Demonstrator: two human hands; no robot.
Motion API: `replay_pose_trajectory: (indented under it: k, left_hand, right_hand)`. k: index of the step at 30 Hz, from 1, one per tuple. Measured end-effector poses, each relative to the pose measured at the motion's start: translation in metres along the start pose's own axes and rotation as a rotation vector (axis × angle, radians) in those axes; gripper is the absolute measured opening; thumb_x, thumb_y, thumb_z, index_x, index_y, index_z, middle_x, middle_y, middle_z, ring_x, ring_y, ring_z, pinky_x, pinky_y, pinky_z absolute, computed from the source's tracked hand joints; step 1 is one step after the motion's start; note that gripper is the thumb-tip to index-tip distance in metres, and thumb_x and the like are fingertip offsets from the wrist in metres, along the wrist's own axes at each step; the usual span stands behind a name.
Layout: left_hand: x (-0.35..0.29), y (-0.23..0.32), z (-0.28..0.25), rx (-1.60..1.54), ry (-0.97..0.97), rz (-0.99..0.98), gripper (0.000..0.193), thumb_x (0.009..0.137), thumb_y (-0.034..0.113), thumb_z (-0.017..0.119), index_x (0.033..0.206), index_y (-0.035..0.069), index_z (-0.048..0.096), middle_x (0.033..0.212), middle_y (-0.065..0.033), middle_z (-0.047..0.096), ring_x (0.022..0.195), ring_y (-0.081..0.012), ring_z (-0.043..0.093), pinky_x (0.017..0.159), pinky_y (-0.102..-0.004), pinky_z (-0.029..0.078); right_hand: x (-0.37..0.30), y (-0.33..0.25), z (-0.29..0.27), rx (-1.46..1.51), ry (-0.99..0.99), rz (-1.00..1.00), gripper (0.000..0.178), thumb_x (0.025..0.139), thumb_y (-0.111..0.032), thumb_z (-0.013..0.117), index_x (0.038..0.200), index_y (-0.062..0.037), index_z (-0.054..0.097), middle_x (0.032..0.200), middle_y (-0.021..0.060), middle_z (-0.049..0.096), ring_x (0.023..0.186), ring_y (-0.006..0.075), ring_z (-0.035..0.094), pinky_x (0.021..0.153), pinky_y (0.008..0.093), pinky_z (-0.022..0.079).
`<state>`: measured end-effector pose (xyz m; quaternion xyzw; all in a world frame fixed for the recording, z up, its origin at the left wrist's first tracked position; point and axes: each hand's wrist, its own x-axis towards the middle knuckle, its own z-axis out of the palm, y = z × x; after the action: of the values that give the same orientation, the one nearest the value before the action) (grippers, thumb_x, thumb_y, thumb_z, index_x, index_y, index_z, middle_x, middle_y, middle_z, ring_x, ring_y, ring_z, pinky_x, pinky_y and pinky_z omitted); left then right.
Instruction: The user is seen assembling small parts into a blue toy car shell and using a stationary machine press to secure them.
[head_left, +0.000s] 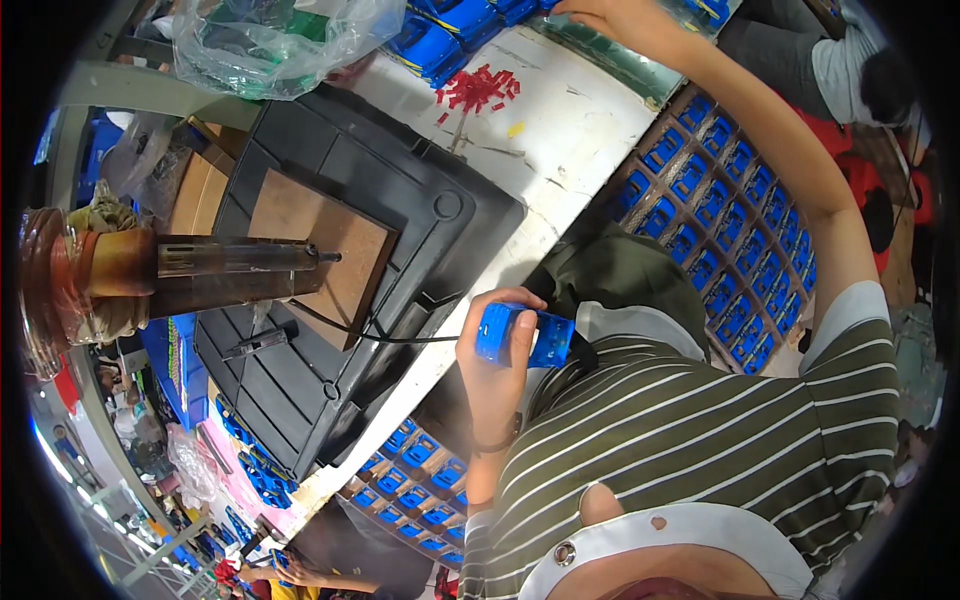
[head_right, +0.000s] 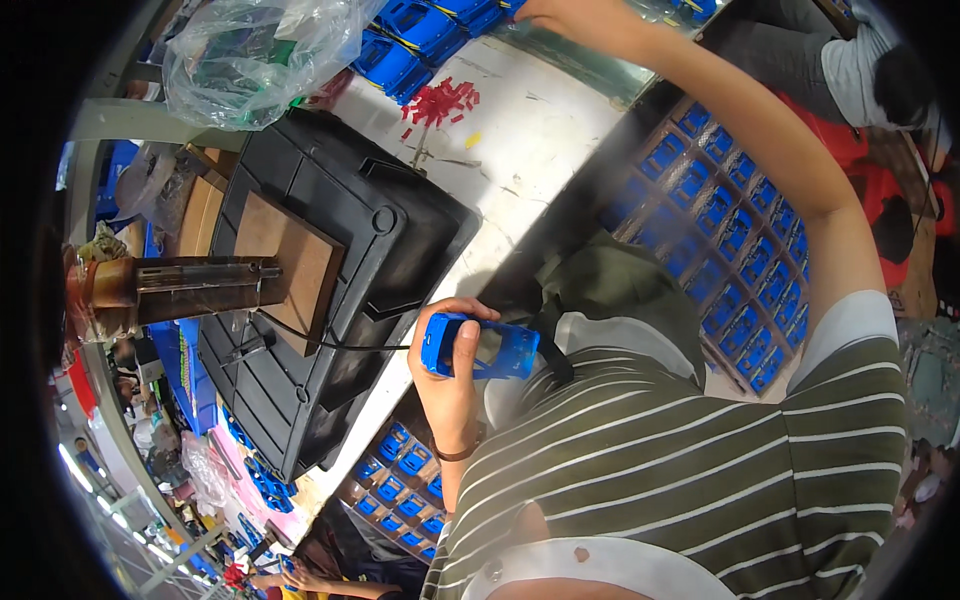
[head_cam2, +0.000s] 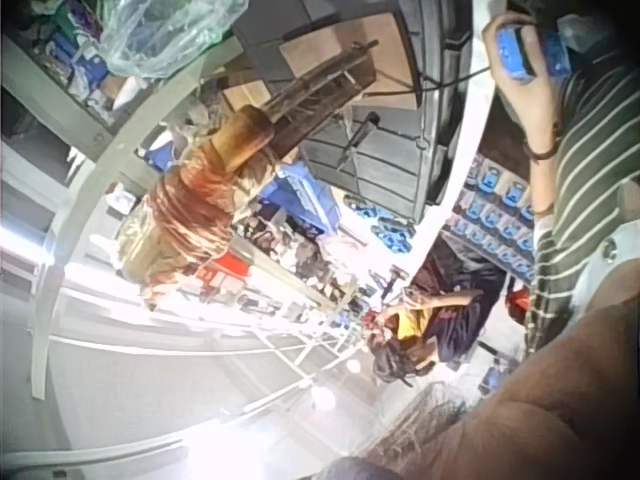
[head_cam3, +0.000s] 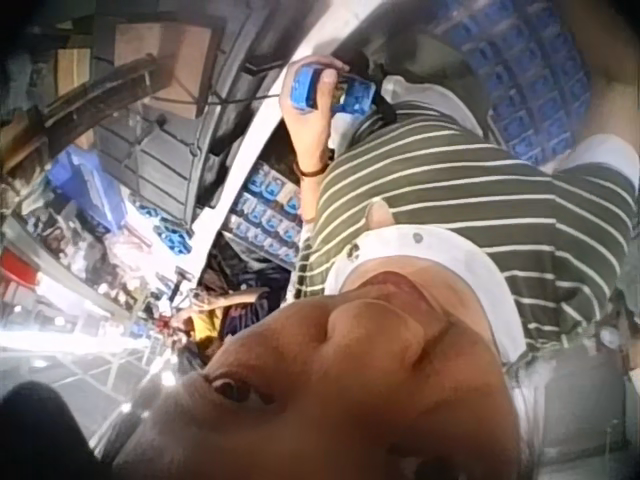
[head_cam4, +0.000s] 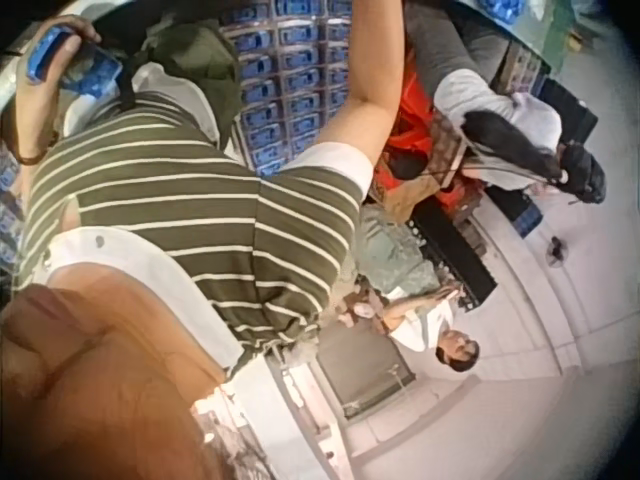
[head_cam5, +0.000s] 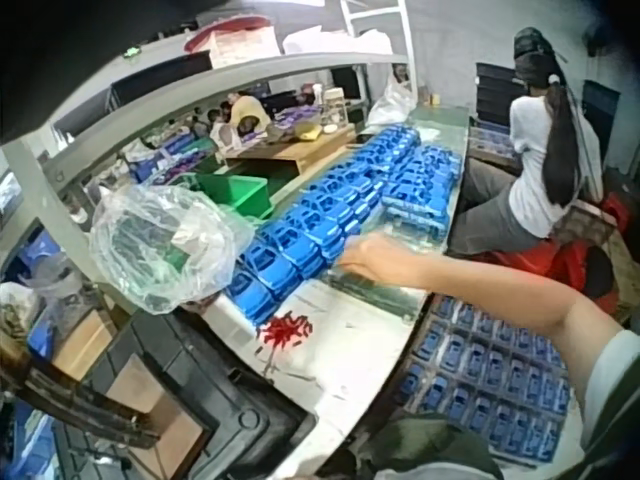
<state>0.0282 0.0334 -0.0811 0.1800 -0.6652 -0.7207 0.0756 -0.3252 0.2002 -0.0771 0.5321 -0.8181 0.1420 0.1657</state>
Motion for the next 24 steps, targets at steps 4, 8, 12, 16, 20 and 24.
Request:
replay_pose_trajectory:
  k: [4, 8, 12, 16, 20, 24]
  left_hand:
    - [-0.003, 0.001, 0.001, -0.043, -0.040, -0.034, 0.019, 0.083, 0.008, 0.062, 0.098, -0.001, 0.054, 0.091, -0.0107, 0.060, 0.086, -0.0180, 0.058, 0.081, -0.0287, 0.044]
    - [-0.002, 0.011, -0.001, -0.189, -0.214, -0.046, 0.031, 0.079, 0.006, 0.068, 0.105, 0.001, 0.052, 0.098, -0.0087, 0.059, 0.092, -0.0155, 0.056, 0.084, -0.0267, 0.043]
    - [-0.001, 0.009, 0.005, -0.277, -0.283, 0.085, 0.062, 0.067, 0.028, 0.080, 0.109, 0.001, 0.044, 0.095, -0.0125, 0.057, 0.091, -0.0208, 0.056, 0.082, -0.0323, 0.045]
    - [0.007, 0.008, 0.010, -0.414, -0.384, 0.196, 0.065, 0.069, 0.025, 0.081, 0.114, 0.001, 0.040, 0.101, -0.0126, 0.054, 0.094, -0.0169, 0.052, 0.084, -0.0289, 0.042]
    - [0.012, 0.022, 0.029, -0.262, -0.265, 0.205, 0.062, 0.073, 0.042, 0.073, 0.105, 0.000, 0.041, 0.089, -0.0161, 0.057, 0.081, -0.0212, 0.057, 0.075, -0.0332, 0.049]
    - [0.018, 0.028, 0.037, -0.188, -0.263, 0.243, 0.048, 0.077, 0.032, 0.068, 0.103, 0.000, 0.042, 0.088, -0.0157, 0.058, 0.081, -0.0201, 0.058, 0.074, -0.0322, 0.049]
  right_hand:
    - [0.005, 0.001, 0.019, -0.052, 0.023, 0.092, 0.017, 0.081, -0.014, 0.055, 0.092, -0.0067, 0.065, 0.083, 0.0128, 0.058, 0.075, 0.0304, 0.060, 0.065, 0.0382, 0.049]
    - [0.013, 0.005, 0.023, -0.031, 0.051, 0.067, 0.015, 0.082, -0.015, 0.057, 0.090, -0.0057, 0.065, 0.079, 0.0131, 0.058, 0.072, 0.0300, 0.060, 0.062, 0.0368, 0.049]
    - [0.016, -0.026, -0.003, 0.567, -0.047, 0.609, 0.018, 0.089, -0.018, 0.056, 0.095, -0.0037, 0.067, 0.089, 0.0126, 0.068, 0.077, 0.0222, 0.065, 0.068, 0.0323, 0.051]
    - [-0.010, -0.065, -0.021, 1.219, -0.042, 0.730, 0.018, 0.090, -0.019, 0.055, 0.095, -0.0073, 0.068, 0.088, 0.0096, 0.068, 0.078, 0.0235, 0.065, 0.072, 0.0309, 0.052]
    - [-0.031, -0.118, -0.043, 1.442, -0.053, 0.644, 0.019, 0.088, -0.016, 0.059, 0.099, -0.0012, 0.061, 0.085, 0.0064, 0.065, 0.074, 0.0103, 0.064, 0.066, 0.0191, 0.051]
    - [-0.033, -0.143, -0.060, 1.542, -0.100, 0.645, 0.018, 0.089, -0.019, 0.057, 0.094, -0.0017, 0.059, 0.089, 0.0083, 0.064, 0.074, 0.0101, 0.064, 0.064, 0.0173, 0.051]
